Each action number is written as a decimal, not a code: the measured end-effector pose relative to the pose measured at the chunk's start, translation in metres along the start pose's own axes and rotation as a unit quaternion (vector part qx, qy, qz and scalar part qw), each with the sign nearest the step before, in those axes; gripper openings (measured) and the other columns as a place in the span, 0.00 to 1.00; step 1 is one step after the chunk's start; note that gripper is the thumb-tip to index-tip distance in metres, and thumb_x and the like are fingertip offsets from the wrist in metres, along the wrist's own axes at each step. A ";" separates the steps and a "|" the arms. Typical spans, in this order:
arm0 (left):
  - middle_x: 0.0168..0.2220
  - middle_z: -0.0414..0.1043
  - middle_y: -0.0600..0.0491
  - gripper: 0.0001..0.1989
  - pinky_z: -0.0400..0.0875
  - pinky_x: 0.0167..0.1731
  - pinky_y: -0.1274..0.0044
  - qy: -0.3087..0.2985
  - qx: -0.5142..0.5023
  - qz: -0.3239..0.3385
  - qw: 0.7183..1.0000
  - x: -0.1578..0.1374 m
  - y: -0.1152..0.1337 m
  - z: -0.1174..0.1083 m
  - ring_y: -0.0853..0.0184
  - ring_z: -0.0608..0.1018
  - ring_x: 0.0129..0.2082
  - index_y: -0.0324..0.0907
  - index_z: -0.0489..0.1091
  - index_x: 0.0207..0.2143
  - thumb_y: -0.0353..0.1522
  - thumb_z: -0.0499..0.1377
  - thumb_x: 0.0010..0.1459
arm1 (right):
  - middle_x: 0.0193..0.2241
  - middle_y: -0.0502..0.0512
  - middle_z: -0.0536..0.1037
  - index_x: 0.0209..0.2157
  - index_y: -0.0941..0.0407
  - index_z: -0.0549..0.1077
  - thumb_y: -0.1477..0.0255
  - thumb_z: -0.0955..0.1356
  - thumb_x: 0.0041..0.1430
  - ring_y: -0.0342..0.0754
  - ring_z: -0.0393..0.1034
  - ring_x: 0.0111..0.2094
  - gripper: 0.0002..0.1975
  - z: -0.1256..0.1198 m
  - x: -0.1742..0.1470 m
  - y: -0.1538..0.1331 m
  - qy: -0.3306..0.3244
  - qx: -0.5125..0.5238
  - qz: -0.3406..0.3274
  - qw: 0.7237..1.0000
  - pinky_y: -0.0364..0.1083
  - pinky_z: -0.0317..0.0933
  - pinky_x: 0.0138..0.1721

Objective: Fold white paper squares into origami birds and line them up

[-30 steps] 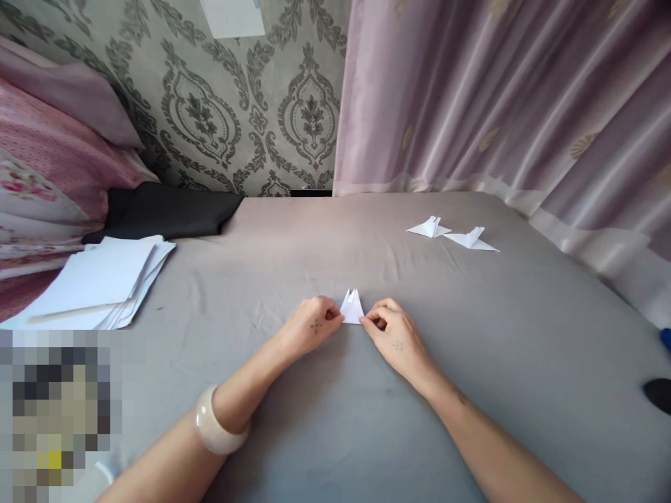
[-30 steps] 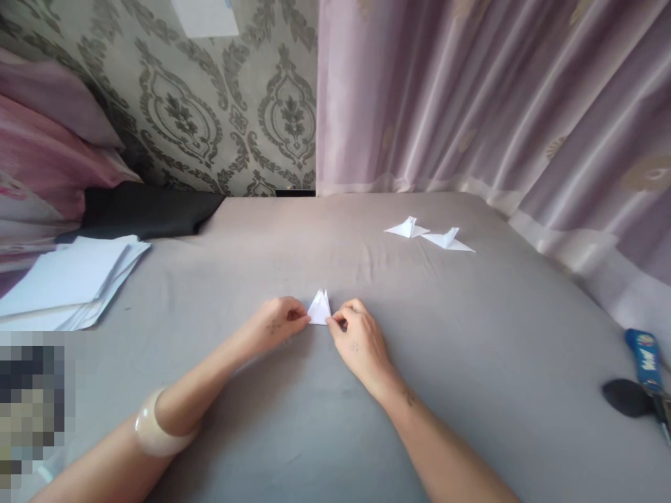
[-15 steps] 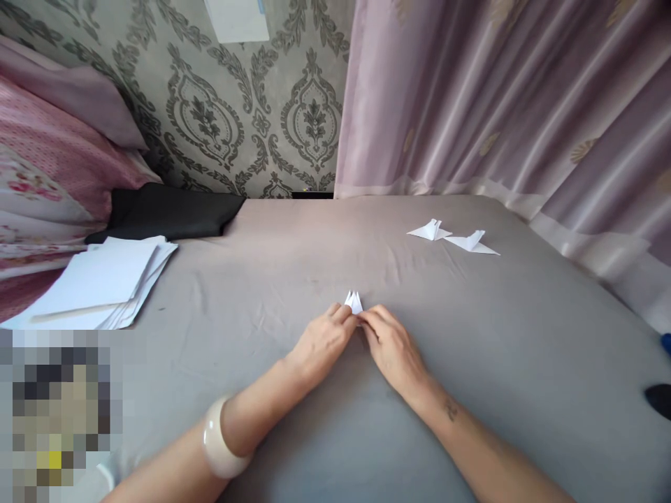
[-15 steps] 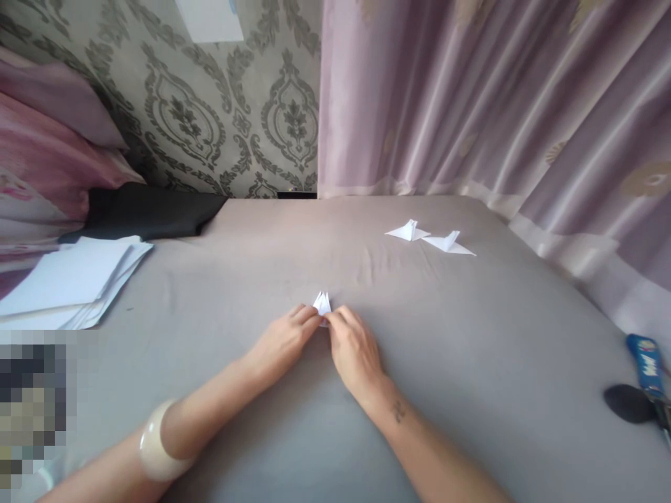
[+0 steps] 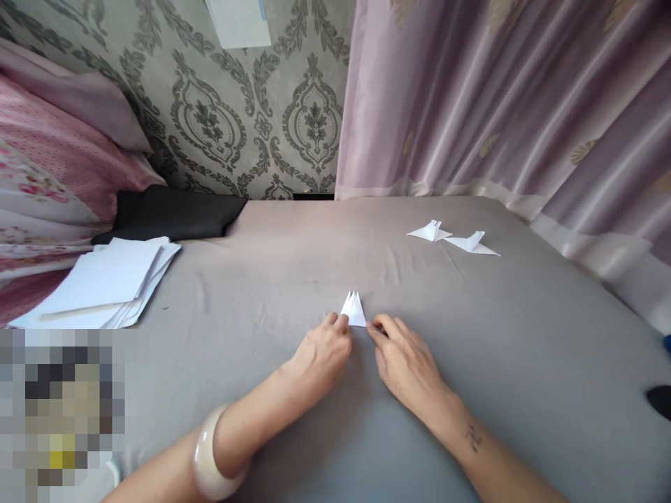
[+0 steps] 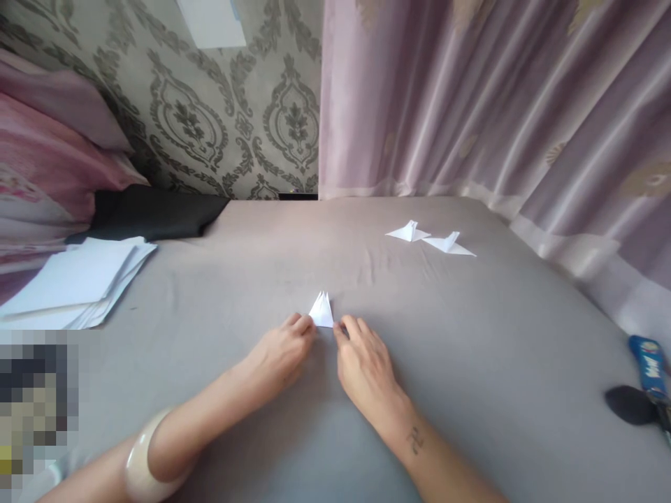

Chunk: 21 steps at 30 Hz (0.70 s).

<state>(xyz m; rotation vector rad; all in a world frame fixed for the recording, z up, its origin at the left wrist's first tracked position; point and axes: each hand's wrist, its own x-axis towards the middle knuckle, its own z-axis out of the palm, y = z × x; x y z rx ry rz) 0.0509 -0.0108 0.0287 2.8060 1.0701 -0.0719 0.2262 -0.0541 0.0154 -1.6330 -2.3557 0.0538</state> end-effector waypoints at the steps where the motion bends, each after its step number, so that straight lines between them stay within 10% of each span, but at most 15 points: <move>1: 0.33 0.72 0.46 0.08 0.71 0.35 0.74 0.034 -0.054 -0.018 0.998 0.001 -0.006 -0.001 0.60 0.74 0.38 0.37 0.73 0.30 0.23 0.54 0.55 | 0.40 0.59 0.75 0.46 0.57 0.75 0.84 0.60 0.57 0.52 0.70 0.41 0.19 0.001 0.000 0.002 0.003 0.014 0.010 1.000 0.49 0.65 0.41; 8: 0.28 0.74 0.53 0.12 0.67 0.31 0.78 0.170 -0.349 -0.272 0.881 0.014 -0.039 0.001 0.68 0.74 0.27 0.38 0.74 0.36 0.27 0.51 0.55 | 0.39 0.53 0.76 0.42 0.54 0.74 0.83 0.60 0.54 0.47 0.72 0.40 0.19 0.013 0.007 0.016 0.079 0.207 0.129 0.967 0.45 0.65 0.40; 15: 0.29 0.72 0.53 0.14 0.66 0.30 0.78 0.116 -0.442 -0.223 0.861 0.012 -0.041 -0.002 0.68 0.73 0.28 0.37 0.72 0.38 0.26 0.52 0.50 | 0.37 0.53 0.73 0.43 0.53 0.76 0.85 0.59 0.53 0.44 0.70 0.36 0.23 0.013 0.006 0.014 0.091 0.244 0.059 0.964 0.43 0.63 0.39; 21: 0.35 0.68 0.52 0.09 0.67 0.35 0.76 0.096 -0.396 -0.104 0.907 0.009 -0.042 0.001 0.67 0.72 0.35 0.40 0.72 0.37 0.28 0.59 0.50 | 0.33 0.54 0.70 0.44 0.50 0.77 0.83 0.59 0.61 0.47 0.65 0.35 0.21 0.006 0.001 0.007 0.009 0.105 -0.037 0.994 0.46 0.61 0.37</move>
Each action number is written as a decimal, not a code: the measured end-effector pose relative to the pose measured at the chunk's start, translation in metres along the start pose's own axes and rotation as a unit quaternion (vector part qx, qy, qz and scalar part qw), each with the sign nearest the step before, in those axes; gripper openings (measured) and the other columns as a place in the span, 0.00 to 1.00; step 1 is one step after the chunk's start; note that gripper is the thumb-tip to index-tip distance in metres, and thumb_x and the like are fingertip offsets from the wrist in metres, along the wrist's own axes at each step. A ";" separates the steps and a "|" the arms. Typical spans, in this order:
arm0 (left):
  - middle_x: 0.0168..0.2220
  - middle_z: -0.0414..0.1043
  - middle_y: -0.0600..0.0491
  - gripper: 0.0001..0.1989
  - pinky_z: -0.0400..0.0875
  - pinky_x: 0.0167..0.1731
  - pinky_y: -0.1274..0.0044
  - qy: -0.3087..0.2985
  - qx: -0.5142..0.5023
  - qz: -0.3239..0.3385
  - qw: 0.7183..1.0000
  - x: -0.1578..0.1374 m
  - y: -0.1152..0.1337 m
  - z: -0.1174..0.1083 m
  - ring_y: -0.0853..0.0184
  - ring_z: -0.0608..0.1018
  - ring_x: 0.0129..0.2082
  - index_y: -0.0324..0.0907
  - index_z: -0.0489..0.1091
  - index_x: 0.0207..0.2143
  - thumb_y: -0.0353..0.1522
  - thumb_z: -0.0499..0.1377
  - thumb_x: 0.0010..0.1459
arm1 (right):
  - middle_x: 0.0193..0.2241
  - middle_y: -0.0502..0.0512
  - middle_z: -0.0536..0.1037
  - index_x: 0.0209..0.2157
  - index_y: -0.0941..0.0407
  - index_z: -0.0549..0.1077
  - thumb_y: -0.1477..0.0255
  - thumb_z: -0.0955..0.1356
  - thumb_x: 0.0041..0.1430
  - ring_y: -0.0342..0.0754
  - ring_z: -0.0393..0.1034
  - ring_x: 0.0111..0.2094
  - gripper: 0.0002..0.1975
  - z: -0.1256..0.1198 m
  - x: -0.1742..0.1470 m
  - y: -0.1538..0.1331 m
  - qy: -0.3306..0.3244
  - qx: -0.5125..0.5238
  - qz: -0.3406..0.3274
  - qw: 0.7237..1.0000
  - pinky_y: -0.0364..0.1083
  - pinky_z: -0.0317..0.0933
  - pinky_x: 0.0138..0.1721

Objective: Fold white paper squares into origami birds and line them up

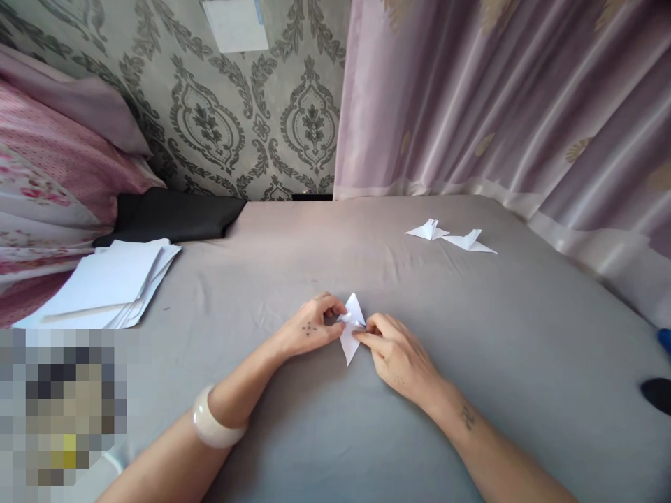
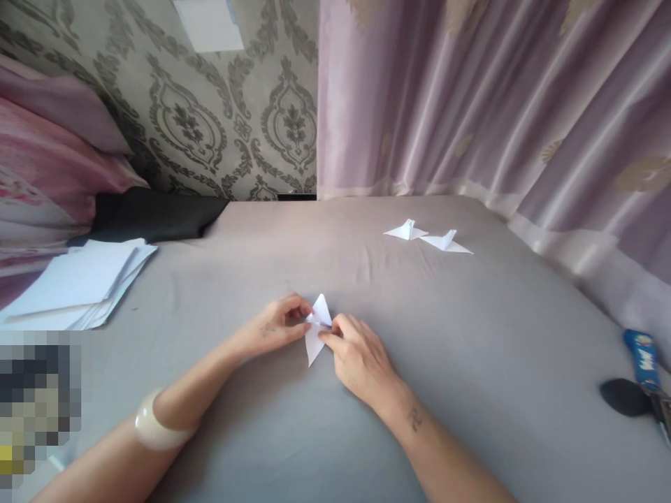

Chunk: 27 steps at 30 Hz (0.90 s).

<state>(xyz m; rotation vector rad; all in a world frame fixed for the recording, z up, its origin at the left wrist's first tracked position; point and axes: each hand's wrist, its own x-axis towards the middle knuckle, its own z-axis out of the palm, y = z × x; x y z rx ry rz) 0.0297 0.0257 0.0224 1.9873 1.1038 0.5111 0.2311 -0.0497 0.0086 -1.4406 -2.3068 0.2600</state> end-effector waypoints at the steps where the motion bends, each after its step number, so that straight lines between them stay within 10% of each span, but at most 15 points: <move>1: 0.36 0.68 0.51 0.09 0.68 0.36 0.76 -0.005 0.013 0.020 1.000 -0.001 -0.002 0.002 0.66 0.72 0.35 0.40 0.72 0.38 0.30 0.60 0.52 | 0.33 0.54 0.70 0.46 0.50 0.77 0.82 0.59 0.62 0.47 0.64 0.34 0.21 -0.001 -0.001 -0.001 -0.013 -0.027 -0.008 1.000 0.46 0.60 0.36; 8: 0.37 0.69 0.49 0.08 0.67 0.38 0.74 0.028 0.154 0.137 0.978 0.000 -0.016 0.015 0.64 0.71 0.37 0.40 0.70 0.31 0.31 0.54 0.63 | 0.33 0.55 0.71 0.51 0.53 0.73 0.82 0.59 0.63 0.48 0.63 0.34 0.20 0.001 -0.003 -0.003 -0.005 -0.087 -0.020 0.996 0.48 0.58 0.36; 22: 0.36 0.74 0.50 0.06 0.67 0.42 0.73 0.076 0.082 0.078 0.991 0.014 -0.011 0.020 0.63 0.73 0.40 0.43 0.76 0.37 0.30 0.59 0.59 | 0.40 0.58 0.74 0.50 0.56 0.71 0.85 0.58 0.59 0.51 0.64 0.39 0.21 0.003 -0.002 -0.017 -0.025 -0.048 -0.018 0.998 0.50 0.61 0.42; 27: 0.36 0.76 0.51 0.06 0.68 0.41 0.76 0.083 -0.010 0.051 0.995 0.017 -0.010 0.025 0.64 0.75 0.40 0.44 0.77 0.34 0.34 0.60 0.59 | 0.38 0.55 0.75 0.42 0.53 0.72 0.84 0.60 0.57 0.49 0.68 0.39 0.17 0.008 0.004 -0.010 0.061 0.073 0.055 0.994 0.47 0.63 0.41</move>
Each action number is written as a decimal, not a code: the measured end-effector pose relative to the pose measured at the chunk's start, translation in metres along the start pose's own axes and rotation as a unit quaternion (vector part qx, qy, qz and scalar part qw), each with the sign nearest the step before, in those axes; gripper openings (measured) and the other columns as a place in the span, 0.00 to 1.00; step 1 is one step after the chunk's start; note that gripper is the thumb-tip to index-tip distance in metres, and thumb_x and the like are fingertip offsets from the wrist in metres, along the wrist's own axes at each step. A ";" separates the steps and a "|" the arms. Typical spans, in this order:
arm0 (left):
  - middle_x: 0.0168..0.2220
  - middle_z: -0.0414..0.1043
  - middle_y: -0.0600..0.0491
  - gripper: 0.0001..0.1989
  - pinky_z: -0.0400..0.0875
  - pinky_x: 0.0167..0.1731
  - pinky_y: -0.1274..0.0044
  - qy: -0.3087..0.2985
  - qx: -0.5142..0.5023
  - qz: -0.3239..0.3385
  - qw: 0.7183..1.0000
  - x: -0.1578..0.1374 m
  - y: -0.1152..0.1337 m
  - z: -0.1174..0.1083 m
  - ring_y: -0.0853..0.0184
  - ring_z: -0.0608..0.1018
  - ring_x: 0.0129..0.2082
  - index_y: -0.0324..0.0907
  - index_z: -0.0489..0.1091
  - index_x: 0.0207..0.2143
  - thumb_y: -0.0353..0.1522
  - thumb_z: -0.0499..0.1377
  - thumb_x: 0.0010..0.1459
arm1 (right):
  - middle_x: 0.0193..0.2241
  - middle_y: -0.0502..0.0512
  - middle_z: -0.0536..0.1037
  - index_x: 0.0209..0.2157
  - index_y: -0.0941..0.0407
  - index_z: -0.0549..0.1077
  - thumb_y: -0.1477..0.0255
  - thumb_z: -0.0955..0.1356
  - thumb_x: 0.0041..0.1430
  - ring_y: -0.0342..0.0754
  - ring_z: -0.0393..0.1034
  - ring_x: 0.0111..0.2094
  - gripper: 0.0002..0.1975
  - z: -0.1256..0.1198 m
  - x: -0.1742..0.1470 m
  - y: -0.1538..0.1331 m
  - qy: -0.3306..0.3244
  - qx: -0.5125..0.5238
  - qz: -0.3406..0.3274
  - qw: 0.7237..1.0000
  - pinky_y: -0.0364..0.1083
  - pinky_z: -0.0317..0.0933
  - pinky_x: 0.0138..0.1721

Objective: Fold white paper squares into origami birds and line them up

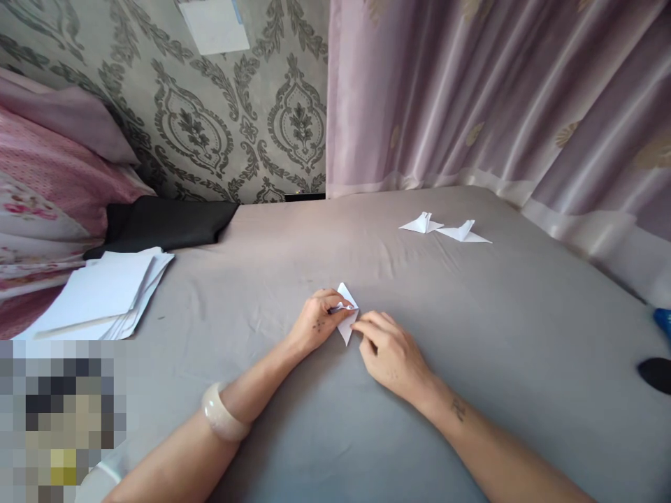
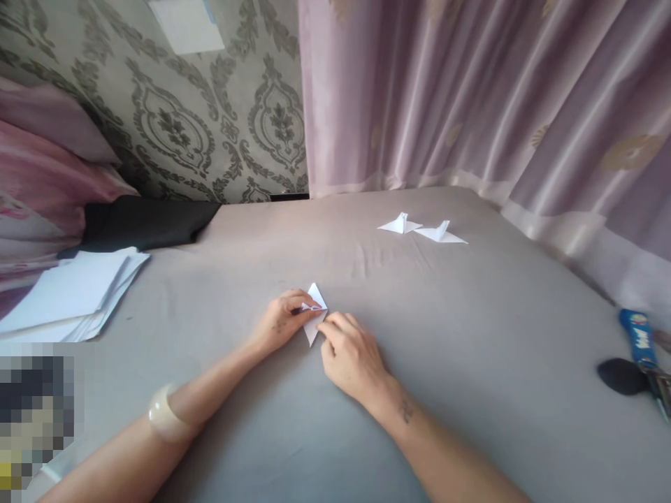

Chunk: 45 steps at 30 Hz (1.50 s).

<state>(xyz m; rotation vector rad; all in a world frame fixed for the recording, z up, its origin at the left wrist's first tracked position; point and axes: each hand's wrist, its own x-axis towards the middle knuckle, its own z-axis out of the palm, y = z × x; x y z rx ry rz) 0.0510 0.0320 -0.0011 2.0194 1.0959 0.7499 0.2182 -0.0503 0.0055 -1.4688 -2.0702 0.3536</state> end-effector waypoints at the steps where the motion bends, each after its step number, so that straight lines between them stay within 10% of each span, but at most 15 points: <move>1: 0.36 0.76 0.51 0.06 0.68 0.41 0.76 -0.001 -0.008 -0.005 1.000 0.001 0.000 0.000 0.64 0.76 0.39 0.43 0.77 0.33 0.34 0.60 0.59 | 0.37 0.55 0.75 0.40 0.53 0.72 0.82 0.60 0.58 0.48 0.69 0.38 0.15 0.001 0.003 0.002 0.031 0.033 0.032 0.998 0.46 0.64 0.40; 19: 0.36 0.73 0.52 0.22 0.68 0.36 0.77 -0.001 -0.050 -0.025 0.998 -0.002 0.000 -0.006 0.68 0.73 0.34 0.40 0.67 0.51 0.24 0.55 0.51 | 0.33 0.52 0.75 0.34 0.55 0.71 0.72 0.64 0.57 0.44 0.71 0.30 0.05 0.012 0.037 0.017 0.038 0.119 0.108 0.986 0.44 0.65 0.33; 33: 0.31 0.72 0.55 0.03 0.67 0.35 0.78 0.041 -0.080 -0.015 0.996 -0.005 0.008 -0.008 0.69 0.72 0.31 0.41 0.68 0.33 0.27 0.57 0.54 | 0.32 0.52 0.77 0.32 0.54 0.71 0.66 0.65 0.56 0.46 0.72 0.32 0.07 0.001 0.045 -0.001 0.030 0.074 0.130 0.988 0.46 0.64 0.36; 45: 0.29 0.73 0.54 0.06 0.66 0.35 0.78 0.034 -0.060 0.020 0.997 -0.003 0.005 -0.005 0.69 0.72 0.29 0.41 0.72 0.31 0.30 0.56 0.58 | 0.26 0.54 0.78 0.29 0.54 0.77 0.63 0.64 0.56 0.49 0.72 0.29 0.13 -0.015 0.052 -0.014 -0.010 0.058 0.177 0.983 0.46 0.62 0.33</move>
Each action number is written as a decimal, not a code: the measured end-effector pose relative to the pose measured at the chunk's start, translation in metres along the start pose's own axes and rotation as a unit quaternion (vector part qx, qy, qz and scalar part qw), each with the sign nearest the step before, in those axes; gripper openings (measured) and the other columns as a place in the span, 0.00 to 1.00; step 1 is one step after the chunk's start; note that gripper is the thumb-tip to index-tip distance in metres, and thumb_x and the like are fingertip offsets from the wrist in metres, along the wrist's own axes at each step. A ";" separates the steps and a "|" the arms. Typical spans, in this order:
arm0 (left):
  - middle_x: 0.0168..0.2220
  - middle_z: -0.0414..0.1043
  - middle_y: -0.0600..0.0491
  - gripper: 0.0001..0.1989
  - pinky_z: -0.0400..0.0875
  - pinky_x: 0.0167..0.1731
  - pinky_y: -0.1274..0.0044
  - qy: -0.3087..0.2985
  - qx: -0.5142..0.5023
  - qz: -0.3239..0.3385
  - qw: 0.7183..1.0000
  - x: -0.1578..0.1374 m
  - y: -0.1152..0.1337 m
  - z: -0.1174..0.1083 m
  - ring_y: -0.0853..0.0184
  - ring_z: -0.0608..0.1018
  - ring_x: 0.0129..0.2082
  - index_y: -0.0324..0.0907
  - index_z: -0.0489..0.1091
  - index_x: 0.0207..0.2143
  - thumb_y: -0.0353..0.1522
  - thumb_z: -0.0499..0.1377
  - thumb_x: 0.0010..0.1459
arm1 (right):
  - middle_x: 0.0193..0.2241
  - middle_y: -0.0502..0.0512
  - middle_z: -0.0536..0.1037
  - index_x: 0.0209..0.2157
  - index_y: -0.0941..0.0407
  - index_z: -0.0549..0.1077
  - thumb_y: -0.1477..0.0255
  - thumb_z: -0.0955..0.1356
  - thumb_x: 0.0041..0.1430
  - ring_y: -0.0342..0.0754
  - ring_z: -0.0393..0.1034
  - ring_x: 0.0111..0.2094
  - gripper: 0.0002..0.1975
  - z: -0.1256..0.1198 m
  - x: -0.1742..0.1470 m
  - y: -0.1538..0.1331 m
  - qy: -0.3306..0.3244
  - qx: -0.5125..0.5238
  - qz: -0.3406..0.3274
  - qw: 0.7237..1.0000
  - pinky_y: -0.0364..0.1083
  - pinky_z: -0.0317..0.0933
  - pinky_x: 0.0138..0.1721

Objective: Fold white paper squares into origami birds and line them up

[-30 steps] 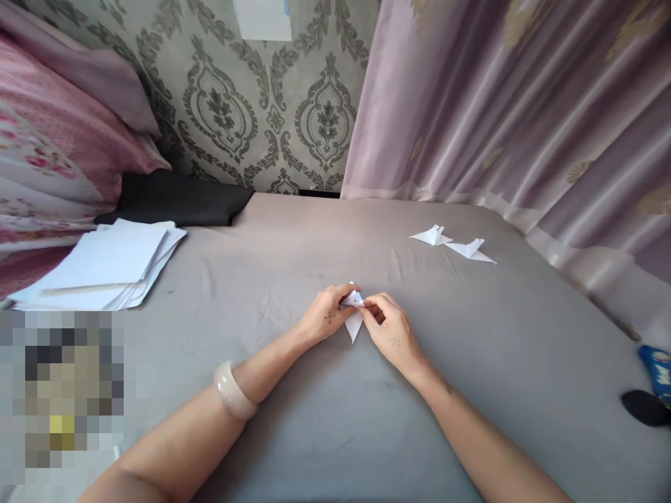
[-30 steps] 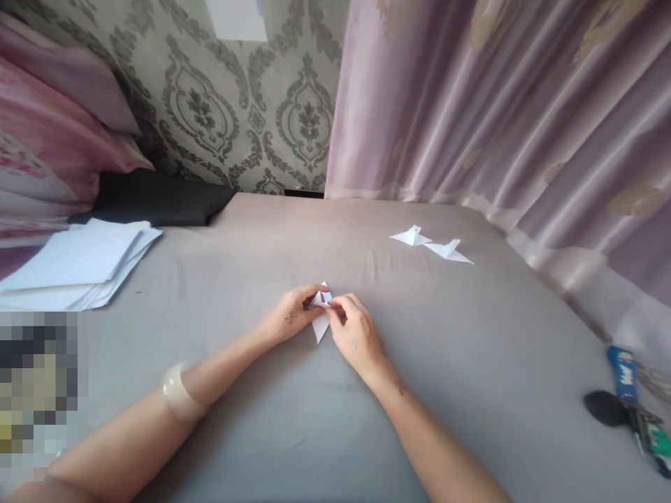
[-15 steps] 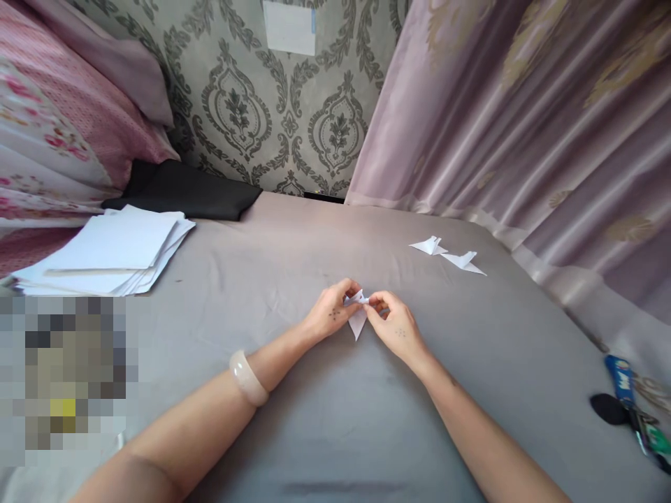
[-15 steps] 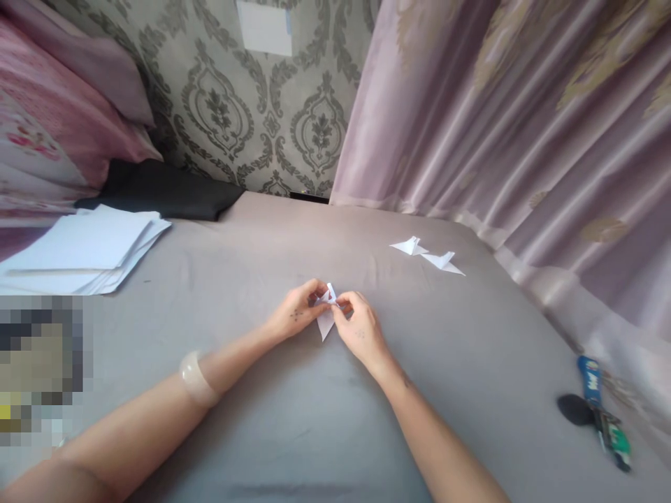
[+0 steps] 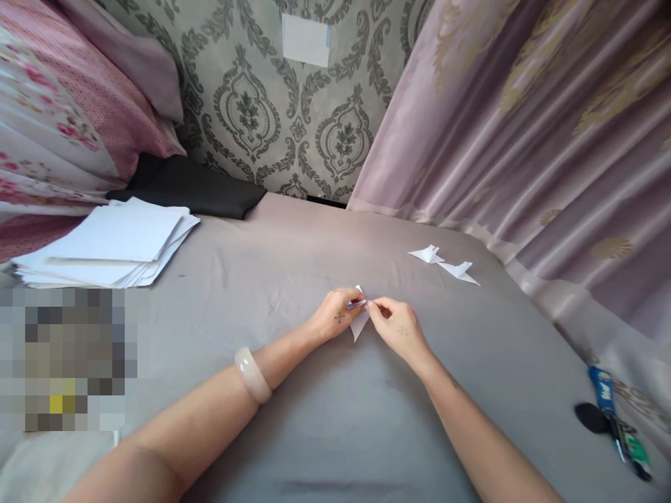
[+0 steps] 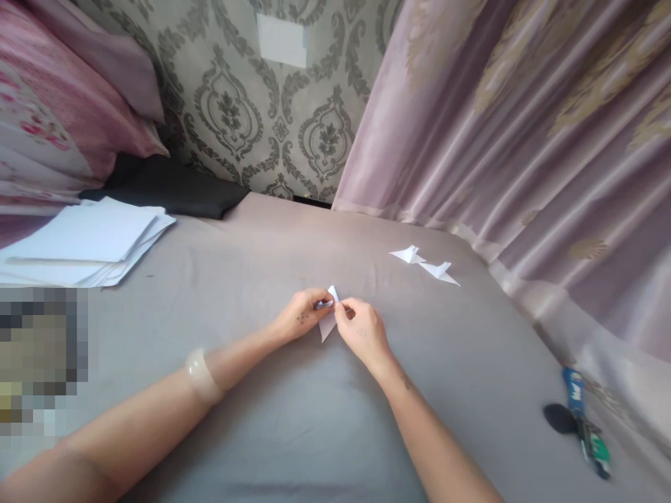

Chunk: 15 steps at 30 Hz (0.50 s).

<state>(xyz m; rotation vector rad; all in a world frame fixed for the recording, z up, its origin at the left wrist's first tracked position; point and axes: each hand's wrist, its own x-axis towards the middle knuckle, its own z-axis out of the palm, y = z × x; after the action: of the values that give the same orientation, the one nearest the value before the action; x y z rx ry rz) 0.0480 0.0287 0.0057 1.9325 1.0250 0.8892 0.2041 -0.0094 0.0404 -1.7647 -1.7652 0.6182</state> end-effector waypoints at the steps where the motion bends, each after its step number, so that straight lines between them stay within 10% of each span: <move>1: 0.29 0.73 0.54 0.06 0.66 0.35 0.77 0.000 0.002 0.002 1.000 0.000 0.000 0.000 0.69 0.72 0.30 0.41 0.72 0.30 0.30 0.56 0.58 | 0.25 0.54 0.79 0.29 0.55 0.77 0.63 0.64 0.56 0.49 0.72 0.29 0.13 -0.001 0.001 0.000 -0.008 0.008 0.012 1.000 0.46 0.62 0.33; 15: 0.31 0.74 0.53 0.06 0.65 0.34 0.78 -0.003 0.021 0.015 1.000 0.000 0.000 0.000 0.67 0.74 0.32 0.40 0.73 0.31 0.31 0.57 0.59 | 0.21 0.52 0.75 0.28 0.58 0.78 0.61 0.68 0.52 0.44 0.69 0.24 0.14 -0.010 0.015 -0.006 -0.090 0.100 0.142 0.981 0.40 0.59 0.24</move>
<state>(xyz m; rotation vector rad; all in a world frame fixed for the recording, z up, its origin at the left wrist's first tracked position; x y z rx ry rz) 0.0481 0.0288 0.0057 1.9903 1.0210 0.8834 0.2063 0.0043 0.0529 -1.8811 -1.5098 1.0663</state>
